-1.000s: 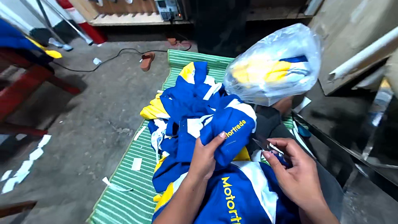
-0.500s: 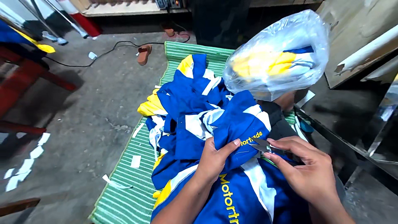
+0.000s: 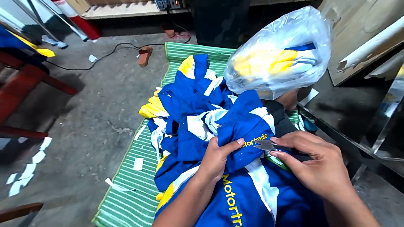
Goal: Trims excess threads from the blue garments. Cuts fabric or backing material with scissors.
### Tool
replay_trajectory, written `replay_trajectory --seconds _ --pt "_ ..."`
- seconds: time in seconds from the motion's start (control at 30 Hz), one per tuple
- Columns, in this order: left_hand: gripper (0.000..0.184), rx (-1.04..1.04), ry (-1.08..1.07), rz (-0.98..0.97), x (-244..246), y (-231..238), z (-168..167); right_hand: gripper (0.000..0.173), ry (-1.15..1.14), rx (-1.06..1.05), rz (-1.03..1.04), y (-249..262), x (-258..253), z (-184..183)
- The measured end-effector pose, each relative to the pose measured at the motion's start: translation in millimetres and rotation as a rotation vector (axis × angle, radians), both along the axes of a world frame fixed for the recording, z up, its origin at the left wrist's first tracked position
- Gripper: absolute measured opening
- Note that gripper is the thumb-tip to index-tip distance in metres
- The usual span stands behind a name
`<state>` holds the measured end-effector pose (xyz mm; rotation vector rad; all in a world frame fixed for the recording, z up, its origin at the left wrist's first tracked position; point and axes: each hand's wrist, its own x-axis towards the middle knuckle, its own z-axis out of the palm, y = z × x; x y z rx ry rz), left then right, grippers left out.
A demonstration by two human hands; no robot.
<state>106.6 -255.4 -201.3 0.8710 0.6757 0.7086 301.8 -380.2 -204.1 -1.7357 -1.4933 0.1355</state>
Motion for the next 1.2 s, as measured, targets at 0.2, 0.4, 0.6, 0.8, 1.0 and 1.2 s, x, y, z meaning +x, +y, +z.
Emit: replay_trajectory --seconds 0.2,0.4,0.6,0.8,1.0,1.2 --pt "0.013 0.06 0.012 -0.012 4 -2 4 0.027 -0.092 -0.015 0.018 1 3 5" --pt "0.013 0.012 0.045 -0.019 6 -3 7 0.027 -0.137 -0.004 0.014 -4 3 8" --pt "0.013 -0.026 0.043 -0.038 6 -3 5 0.026 -0.141 -0.005 0.016 -4 5 7" --pt "0.014 -0.02 0.021 -0.049 5 -1 5 0.025 -0.095 -0.011 0.033 -4 10 7" --pt "0.014 0.023 0.031 -0.051 4 -2 5 0.025 -0.103 -0.012 0.035 -5 11 7" --pt "0.014 0.018 0.021 -0.061 3 -1 5 0.025 -0.128 0.013 0.065 -3 13 7"
